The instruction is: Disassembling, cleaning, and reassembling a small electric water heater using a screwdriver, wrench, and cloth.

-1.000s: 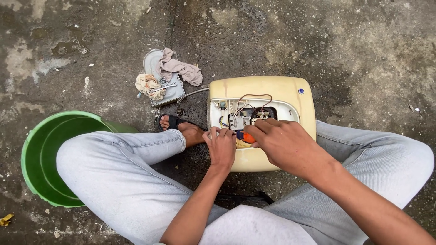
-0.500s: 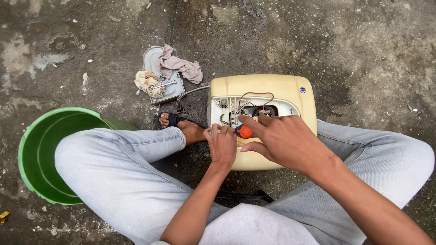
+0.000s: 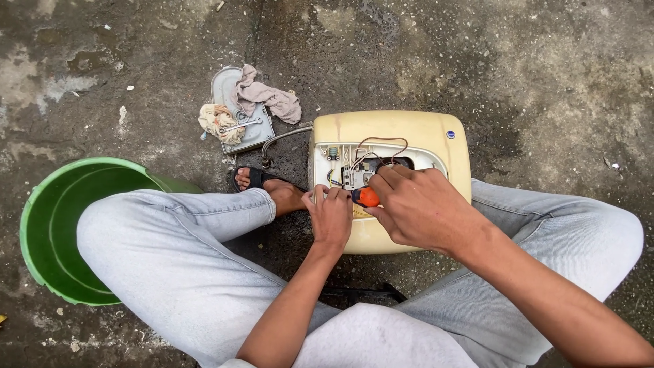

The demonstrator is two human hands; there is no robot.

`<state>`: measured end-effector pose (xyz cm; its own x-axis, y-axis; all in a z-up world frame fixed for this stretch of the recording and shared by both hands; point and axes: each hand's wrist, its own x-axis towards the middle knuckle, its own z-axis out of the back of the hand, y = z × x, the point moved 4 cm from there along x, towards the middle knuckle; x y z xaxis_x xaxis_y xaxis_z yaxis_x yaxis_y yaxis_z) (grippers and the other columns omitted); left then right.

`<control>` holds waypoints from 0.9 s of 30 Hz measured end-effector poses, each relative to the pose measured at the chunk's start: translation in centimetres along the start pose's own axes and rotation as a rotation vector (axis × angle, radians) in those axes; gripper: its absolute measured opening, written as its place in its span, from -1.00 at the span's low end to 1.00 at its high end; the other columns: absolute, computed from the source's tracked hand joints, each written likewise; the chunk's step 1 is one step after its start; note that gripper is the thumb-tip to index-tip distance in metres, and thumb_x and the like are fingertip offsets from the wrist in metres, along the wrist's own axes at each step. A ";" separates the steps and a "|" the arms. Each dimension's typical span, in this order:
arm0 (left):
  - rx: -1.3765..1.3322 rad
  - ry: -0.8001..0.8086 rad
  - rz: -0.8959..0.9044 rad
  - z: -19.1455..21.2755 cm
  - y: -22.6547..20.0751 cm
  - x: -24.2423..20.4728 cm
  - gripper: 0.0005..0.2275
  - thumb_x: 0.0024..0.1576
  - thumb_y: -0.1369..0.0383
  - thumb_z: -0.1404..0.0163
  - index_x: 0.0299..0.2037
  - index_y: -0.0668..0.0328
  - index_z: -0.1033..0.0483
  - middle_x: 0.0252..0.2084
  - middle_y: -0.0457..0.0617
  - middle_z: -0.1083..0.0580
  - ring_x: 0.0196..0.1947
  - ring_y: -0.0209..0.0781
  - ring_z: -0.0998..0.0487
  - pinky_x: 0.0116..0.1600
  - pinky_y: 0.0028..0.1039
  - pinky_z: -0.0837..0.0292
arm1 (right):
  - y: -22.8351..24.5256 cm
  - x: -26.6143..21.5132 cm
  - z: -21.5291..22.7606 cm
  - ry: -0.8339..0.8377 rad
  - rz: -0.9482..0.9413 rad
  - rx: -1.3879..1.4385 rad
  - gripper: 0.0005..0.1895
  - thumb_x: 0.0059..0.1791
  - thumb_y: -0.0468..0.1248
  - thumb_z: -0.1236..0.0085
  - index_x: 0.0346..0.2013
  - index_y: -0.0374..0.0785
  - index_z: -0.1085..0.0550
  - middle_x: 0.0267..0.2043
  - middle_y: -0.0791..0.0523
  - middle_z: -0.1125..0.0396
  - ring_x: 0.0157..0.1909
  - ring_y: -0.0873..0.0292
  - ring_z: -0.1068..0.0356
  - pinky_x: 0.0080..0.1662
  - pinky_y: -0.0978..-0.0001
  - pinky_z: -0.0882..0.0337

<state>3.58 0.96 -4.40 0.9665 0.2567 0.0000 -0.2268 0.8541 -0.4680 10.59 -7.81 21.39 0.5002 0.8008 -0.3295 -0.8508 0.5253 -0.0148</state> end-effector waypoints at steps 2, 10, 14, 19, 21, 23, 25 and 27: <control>0.003 0.011 -0.001 0.0 -0.1 0.0 -0.95 0.15 0.29 -0.10 -0.23 -0.14 -0.60 -0.31 -0.27 -0.52 0.04 -0.25 -0.32 0.24 -0.04 0.00 | 0.2 0.0 -0.3 -0.020 0.024 -0.013 -0.68 0.03 0.07 -0.01 -0.29 -0.10 -0.46 -0.42 0.18 -0.32 -0.28 0.14 -0.47 -0.34 0.25 -0.51; 0.020 0.075 0.009 1.4 -0.4 0.2 -0.93 0.16 0.33 -0.12 -0.20 -0.09 -0.63 -0.27 -0.23 -0.57 0.04 -0.24 -0.36 0.26 -0.01 -0.04 | 0.0 0.6 -1.1 -0.204 0.160 -0.097 -0.66 0.05 0.05 0.02 -0.37 -0.14 -0.44 -0.48 0.15 -0.26 -0.32 0.14 -0.43 -0.37 0.32 -0.49; 0.015 0.032 -0.019 1.0 -0.6 0.3 -0.95 0.13 0.34 -0.14 -0.24 -0.04 -0.62 -0.31 -0.20 -0.54 0.02 -0.21 -0.35 0.24 0.01 -0.03 | -0.3 0.7 -1.4 -0.243 0.203 -0.073 -0.65 0.07 0.03 0.06 -0.41 -0.15 -0.42 -0.52 0.15 -0.23 -0.37 0.13 -0.41 -0.38 0.32 -0.49; 0.031 0.020 -0.026 0.4 -0.4 0.1 -0.95 0.13 0.33 -0.15 -0.24 -0.03 -0.62 -0.32 -0.21 -0.53 0.02 -0.21 -0.34 0.23 0.02 -0.02 | 0.0 0.6 -1.8 -0.221 0.152 0.001 -0.60 0.08 0.06 0.02 -0.44 -0.16 -0.42 -0.56 0.14 -0.21 -0.41 0.12 -0.41 -0.38 0.30 -0.49; 0.021 0.004 -0.034 0.9 -0.6 0.1 -0.96 0.12 0.34 -0.16 -0.26 0.00 -0.61 -0.33 -0.18 -0.53 0.01 -0.19 -0.34 0.22 0.02 -0.02 | -0.1 0.5 -1.5 -0.207 0.086 0.036 -0.57 0.09 0.10 0.02 -0.46 -0.15 -0.41 -0.58 0.14 -0.22 -0.45 0.11 -0.42 -0.40 0.27 -0.49; 0.018 0.014 -0.030 1.1 -0.7 0.1 -0.96 0.12 0.35 -0.16 -0.26 0.00 -0.62 -0.33 -0.17 -0.54 0.01 -0.18 -0.35 0.22 0.02 -0.03 | -0.1 0.4 -1.7 -0.192 0.055 0.044 -0.56 0.09 0.11 0.02 -0.47 -0.14 -0.41 -0.59 0.13 -0.24 -0.45 0.11 -0.43 -0.38 0.27 -0.49; 0.015 0.019 -0.029 1.2 -0.8 0.2 -0.96 0.12 0.37 -0.16 -0.25 0.00 -0.62 -0.32 -0.16 -0.55 0.01 -0.17 -0.35 0.22 0.02 -0.03 | -0.1 0.4 -1.9 -0.181 0.022 0.049 -0.55 0.09 0.13 0.03 -0.47 -0.12 -0.41 -0.59 0.13 -0.25 -0.46 0.11 -0.44 -0.36 0.26 -0.49; 0.032 0.031 -0.019 1.0 -0.8 0.2 -0.97 0.13 0.35 -0.16 -0.26 -0.01 -0.62 -0.33 -0.18 -0.55 0.01 -0.19 -0.36 0.22 0.02 -0.04 | -0.1 0.4 -2.3 -0.163 -0.041 0.090 -0.53 0.10 0.16 0.05 -0.47 -0.12 -0.42 -0.61 0.15 -0.26 -0.48 0.12 -0.45 -0.36 0.26 -0.50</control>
<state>3.80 0.76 -3.12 0.9738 0.2265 -0.0194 -0.2118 0.8729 -0.4396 10.53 -8.21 19.11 0.5601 0.8101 -0.1731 -0.8147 0.5765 0.0622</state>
